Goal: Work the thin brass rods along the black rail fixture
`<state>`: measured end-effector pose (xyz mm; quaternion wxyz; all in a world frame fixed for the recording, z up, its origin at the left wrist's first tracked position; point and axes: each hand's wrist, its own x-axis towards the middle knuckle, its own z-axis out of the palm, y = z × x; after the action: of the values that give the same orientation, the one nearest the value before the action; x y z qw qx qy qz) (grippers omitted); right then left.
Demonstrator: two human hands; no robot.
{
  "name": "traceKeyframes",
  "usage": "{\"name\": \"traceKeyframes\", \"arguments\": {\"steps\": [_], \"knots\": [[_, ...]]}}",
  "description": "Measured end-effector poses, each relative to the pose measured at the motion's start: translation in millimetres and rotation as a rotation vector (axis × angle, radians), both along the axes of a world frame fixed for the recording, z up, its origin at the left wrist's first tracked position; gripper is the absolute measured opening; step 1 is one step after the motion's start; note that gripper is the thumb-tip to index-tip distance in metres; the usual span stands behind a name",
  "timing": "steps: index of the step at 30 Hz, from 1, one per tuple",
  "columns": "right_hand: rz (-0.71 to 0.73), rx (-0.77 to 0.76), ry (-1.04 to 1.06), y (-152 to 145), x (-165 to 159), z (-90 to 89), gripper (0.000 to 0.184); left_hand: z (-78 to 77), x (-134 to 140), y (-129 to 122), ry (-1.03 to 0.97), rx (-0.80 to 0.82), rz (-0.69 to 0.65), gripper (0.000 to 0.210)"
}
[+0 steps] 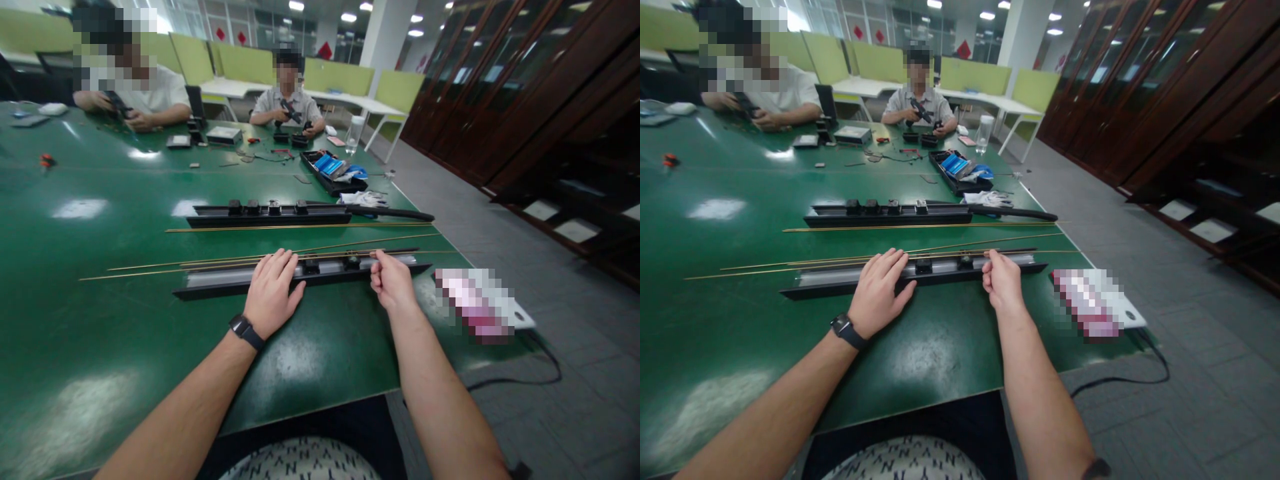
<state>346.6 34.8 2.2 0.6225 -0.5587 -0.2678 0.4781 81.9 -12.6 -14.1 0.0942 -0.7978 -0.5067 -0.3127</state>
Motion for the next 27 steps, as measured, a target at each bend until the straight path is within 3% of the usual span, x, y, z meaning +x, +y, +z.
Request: {"name": "traceKeyframes", "arguments": {"steps": [7,16,22,27], "knots": [[-0.073,0.015,0.001,2.4,3.6,-1.6,0.020,2.1,0.1,-0.7,-0.007,-0.002,-0.003,0.050],[0.004,0.001,0.005,-1.1,-0.6,1.7,0.019,-0.6,-0.2,0.0,-0.027,-0.003,-0.014,0.051],[-0.074,0.023,0.013,1.6,3.7,-0.8,0.022,-1.4,-0.7,0.5,-0.034,-0.017,-0.015,0.052],[-0.020,0.018,0.010,1.8,1.7,-2.3,0.022,0.3,-0.4,0.2,-0.036,-0.017,-0.018,0.053]]}}
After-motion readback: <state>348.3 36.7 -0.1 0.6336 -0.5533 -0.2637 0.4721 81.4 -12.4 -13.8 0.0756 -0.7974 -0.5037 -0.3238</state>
